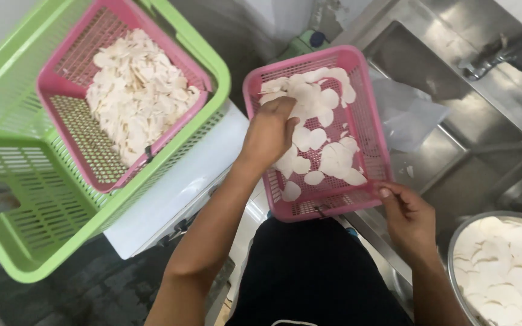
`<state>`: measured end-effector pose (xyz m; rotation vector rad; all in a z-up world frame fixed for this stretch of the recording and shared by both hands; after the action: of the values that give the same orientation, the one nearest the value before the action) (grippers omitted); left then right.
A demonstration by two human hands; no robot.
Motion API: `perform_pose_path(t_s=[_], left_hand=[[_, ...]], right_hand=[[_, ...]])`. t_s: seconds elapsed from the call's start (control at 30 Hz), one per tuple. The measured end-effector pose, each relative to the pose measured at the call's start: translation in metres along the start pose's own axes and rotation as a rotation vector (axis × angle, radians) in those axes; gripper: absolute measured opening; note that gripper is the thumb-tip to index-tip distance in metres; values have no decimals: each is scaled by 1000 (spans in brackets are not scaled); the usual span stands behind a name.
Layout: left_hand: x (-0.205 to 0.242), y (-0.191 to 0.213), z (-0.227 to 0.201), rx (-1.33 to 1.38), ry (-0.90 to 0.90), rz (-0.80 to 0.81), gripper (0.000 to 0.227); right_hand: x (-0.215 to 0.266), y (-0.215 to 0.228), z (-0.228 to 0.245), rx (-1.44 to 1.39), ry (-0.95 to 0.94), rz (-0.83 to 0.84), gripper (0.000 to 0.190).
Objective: Frying vegetable chips in a deep fryer and preparing raw slices by separating them into baskets.
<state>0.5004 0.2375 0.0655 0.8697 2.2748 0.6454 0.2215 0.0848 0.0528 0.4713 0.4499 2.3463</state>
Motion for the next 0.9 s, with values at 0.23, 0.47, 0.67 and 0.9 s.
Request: perform_pose_path(t_s=[0.23,0.47,0.67,0.9], left_hand=[[-4,-102,157,-523,528,450,52],[-25,-107,180,-594,547,580,61],[-31,-92,169,-562,527,536,53],[-30,-97,176,-683,433,532,50]], right_hand=[[26,31,-34,4,-253,-123,19],[42,44,-59,-24,-175,-181,16],[44,47,-58,-33,-247,-184,18],[41,39,-72,-2,-151,-168,17]])
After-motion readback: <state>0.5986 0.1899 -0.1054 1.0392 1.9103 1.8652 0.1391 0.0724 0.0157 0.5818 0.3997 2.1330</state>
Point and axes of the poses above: each hand's wrist, its own x-axis away from the middle knuckle, its own y-axis out of the back of the hand, z = x × y, the point moved 6 cm from there along -x, towards the middle knuckle, and after that the axes turned 6 degrees about x, right-handed, at the moved point
